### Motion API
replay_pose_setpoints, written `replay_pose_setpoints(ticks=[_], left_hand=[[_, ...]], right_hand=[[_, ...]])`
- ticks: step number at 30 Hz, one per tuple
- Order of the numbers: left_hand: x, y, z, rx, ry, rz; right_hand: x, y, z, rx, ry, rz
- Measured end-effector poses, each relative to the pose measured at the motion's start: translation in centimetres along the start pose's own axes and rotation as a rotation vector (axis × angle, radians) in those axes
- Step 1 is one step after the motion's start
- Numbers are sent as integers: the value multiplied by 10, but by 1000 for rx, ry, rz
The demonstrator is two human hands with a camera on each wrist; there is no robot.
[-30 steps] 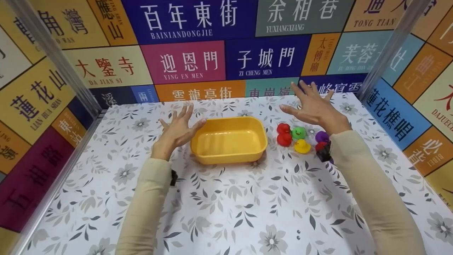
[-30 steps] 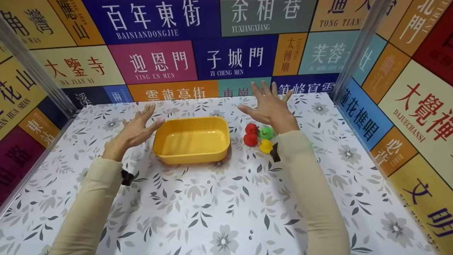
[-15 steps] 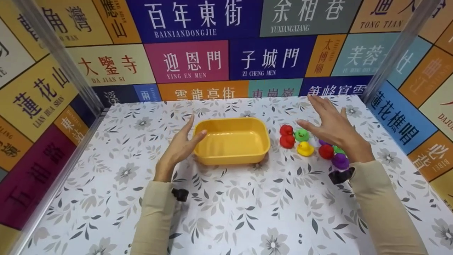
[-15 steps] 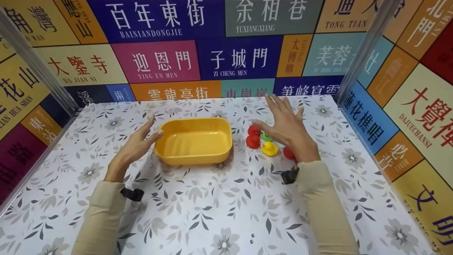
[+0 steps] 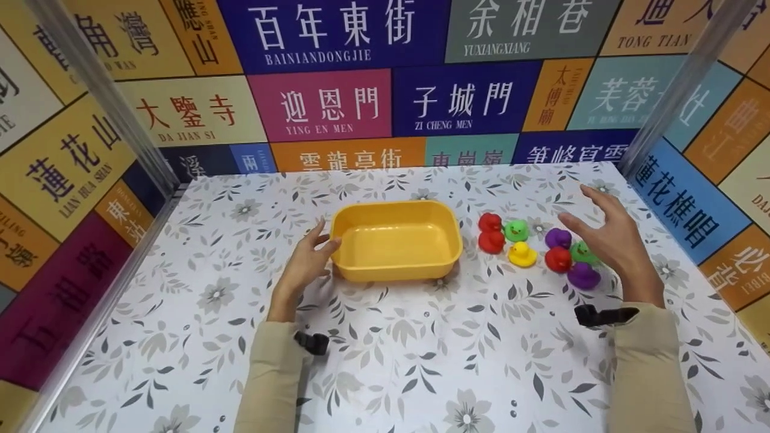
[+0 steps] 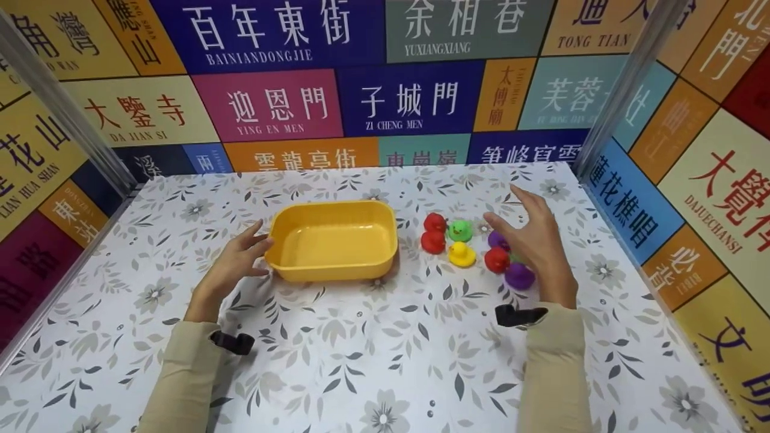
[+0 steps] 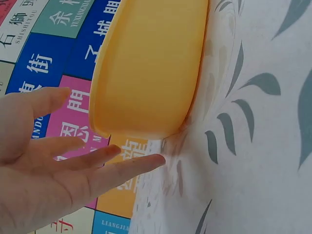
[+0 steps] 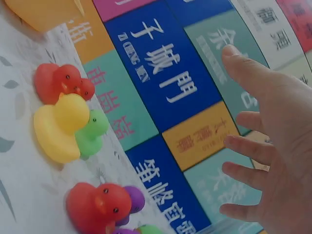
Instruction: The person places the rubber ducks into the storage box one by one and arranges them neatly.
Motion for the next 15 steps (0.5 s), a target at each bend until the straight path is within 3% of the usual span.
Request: replay_pose_setpoints(ticks=[7, 15], left_hand=[[4, -4, 4, -84, 8, -32], [6, -16, 8, -95, 22, -53]], right_hand=[[16, 34, 3, 85, 6, 59], [26, 63, 6, 150, -19, 85]])
Point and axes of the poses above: each hand's wrist, its own x-axis towards the middle knuckle, its own z-axis out of the palm, y = z × x, the point moved 6 cm from there along x, towards the middle knuckle, and after that the axes turned 14 degrees about z, right-handed, at the moved point
